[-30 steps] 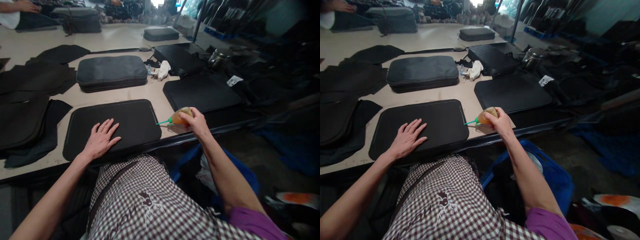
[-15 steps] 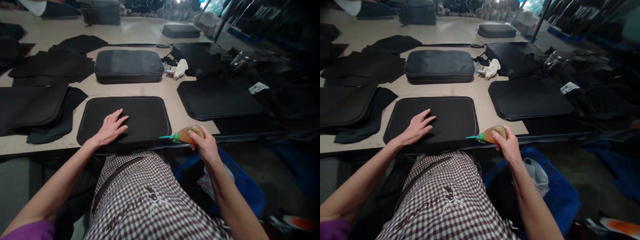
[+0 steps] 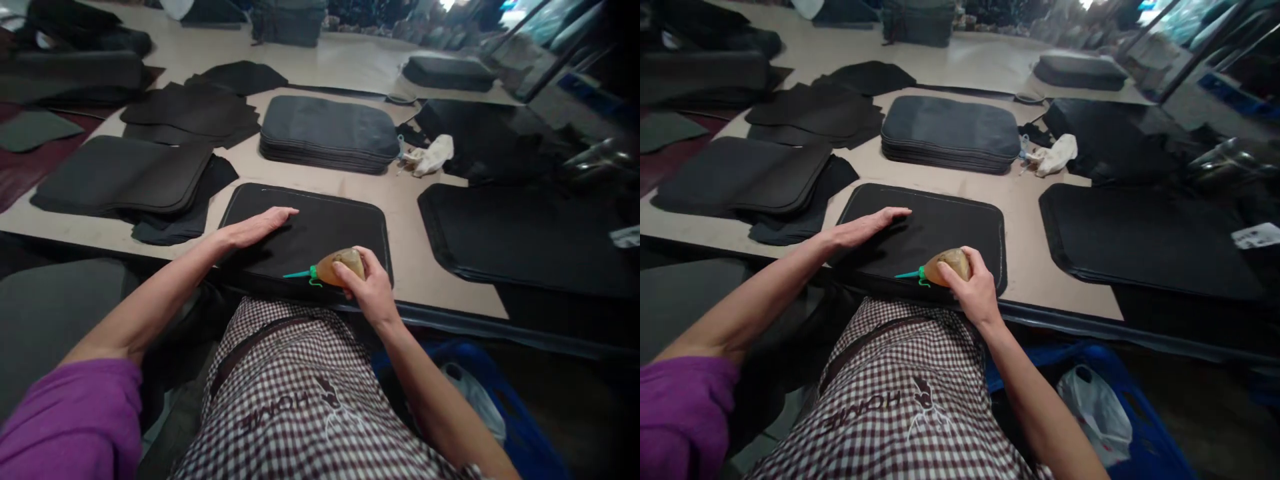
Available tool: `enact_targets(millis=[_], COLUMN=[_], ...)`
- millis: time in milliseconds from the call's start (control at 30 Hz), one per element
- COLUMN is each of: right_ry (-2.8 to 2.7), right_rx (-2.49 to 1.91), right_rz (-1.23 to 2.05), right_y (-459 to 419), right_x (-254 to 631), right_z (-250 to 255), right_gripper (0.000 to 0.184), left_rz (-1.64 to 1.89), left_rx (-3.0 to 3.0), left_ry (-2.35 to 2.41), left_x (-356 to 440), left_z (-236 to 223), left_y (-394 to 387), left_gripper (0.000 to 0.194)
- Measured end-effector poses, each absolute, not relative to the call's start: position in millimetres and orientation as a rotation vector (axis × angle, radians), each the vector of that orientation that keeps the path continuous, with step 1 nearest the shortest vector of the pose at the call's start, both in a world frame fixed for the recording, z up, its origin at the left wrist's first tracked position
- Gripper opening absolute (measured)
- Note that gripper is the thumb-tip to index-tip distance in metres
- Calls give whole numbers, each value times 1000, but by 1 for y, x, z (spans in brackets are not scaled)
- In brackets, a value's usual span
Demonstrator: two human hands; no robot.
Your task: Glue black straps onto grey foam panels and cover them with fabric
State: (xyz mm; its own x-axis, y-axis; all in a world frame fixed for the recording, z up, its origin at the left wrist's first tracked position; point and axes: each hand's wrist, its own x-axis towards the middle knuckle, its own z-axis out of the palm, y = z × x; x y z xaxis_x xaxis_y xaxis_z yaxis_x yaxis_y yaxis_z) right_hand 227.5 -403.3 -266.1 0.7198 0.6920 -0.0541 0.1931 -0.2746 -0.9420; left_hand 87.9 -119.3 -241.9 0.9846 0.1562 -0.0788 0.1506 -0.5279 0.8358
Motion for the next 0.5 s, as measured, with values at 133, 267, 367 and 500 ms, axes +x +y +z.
enact_targets(millis=[133, 267, 367, 500], right_ry=[-833, -955, -1001, -1061], right_rx=[-1816, -1734, -1694, -1652], right_rz=[517, 488, 507, 426], right_y=[-361, -318, -291, -265], right_x=[206, 183, 167, 153], right_z=[-267, -269, -269, -270], right_gripper=[60, 56, 57, 57], left_rz=[-32, -49, -67, -95], left_rx=[1944, 1779, 1731, 1728], left_ry=[195, 194, 195, 188], left_x=[89, 92, 94, 97], left_z=[-246, -248, -246, -245], left_y=[-105, -95, -90, -85], left_gripper=[77, 81, 83, 84])
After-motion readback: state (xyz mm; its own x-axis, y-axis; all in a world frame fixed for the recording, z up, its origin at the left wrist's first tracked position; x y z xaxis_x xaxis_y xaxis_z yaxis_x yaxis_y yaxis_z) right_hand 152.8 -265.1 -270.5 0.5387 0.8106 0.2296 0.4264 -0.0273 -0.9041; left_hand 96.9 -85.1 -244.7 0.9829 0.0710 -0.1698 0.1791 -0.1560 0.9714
